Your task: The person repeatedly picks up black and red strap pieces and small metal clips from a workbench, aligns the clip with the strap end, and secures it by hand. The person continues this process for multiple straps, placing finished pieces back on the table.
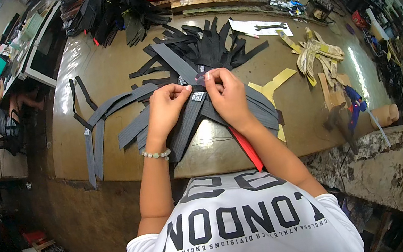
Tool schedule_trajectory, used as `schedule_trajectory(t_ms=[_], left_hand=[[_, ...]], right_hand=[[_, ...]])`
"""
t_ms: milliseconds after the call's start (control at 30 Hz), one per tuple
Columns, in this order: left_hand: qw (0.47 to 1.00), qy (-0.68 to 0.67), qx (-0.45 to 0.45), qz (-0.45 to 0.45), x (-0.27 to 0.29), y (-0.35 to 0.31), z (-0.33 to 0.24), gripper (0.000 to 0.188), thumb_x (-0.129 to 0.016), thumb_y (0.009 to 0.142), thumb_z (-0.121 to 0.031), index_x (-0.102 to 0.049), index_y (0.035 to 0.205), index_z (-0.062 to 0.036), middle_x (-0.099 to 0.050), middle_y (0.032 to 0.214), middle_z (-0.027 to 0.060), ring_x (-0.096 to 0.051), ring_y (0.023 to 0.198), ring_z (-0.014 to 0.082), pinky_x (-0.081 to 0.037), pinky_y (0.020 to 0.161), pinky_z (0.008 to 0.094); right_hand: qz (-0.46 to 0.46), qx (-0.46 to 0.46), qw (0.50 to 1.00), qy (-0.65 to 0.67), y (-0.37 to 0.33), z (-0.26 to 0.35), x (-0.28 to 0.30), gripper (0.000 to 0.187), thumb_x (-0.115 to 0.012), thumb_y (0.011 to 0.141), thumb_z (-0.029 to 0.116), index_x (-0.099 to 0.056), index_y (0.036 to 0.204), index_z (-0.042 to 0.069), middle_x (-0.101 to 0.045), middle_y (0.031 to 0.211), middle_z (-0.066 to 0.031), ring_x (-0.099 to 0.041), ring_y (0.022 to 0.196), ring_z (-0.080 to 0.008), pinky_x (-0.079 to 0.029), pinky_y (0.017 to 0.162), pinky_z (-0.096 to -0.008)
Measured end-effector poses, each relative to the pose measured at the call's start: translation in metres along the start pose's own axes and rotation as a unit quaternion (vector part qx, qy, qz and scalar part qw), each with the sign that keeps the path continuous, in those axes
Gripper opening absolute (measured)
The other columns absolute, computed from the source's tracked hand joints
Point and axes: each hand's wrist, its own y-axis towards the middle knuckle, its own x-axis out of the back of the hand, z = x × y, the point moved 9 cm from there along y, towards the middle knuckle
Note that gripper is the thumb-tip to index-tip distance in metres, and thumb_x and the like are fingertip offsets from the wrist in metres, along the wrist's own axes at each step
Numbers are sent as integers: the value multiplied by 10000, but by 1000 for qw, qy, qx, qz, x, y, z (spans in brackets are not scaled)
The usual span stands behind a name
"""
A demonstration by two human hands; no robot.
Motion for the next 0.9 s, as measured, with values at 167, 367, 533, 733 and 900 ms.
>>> schedule_trajectory(t_ms=[167,367,533,733,900], left_hand=[[997,-8,-51,-55,-1,-12,-13,271,-670,894,-215,-652,874,55,-647,697,53,-540,618,78,-453,588,250],[994,14,-75,-73,-1,-20,-22,237,-633,917,-169,-599,853,57,-619,696,86,-529,596,114,-441,569,276],[987,51,-116,-101,3,-25,-33,228,-608,922,-149,-576,837,61,-606,714,149,-559,604,207,-452,585,334],[981,84,-136,-110,2,-29,-36,206,-577,928,-137,-563,852,54,-598,764,188,-589,684,316,-464,648,388],[974,120,-149,-121,2,-30,-37,203,-542,950,-152,-530,879,37,-582,812,196,-578,740,347,-458,686,415]], right_hand=[[2,44,997,-66,1,15,1,163,-613,913,114,-589,837,-28,-610,859,-131,-656,734,-221,-536,665,-322],[10,75,985,-156,0,17,-6,169,-645,873,133,-592,821,-19,-612,865,-135,-645,738,-275,-513,683,-356],[17,29,996,-77,1,9,-6,158,-649,869,104,-596,816,-36,-618,919,-132,-645,763,-228,-518,699,-316],[27,113,984,-133,-4,23,-7,169,-664,826,119,-576,761,-10,-622,910,-153,-617,843,-333,-493,746,-390],[29,50,997,-51,1,10,-2,184,-650,870,128,-583,783,-21,-628,900,-142,-635,791,-272,-504,692,-347]])
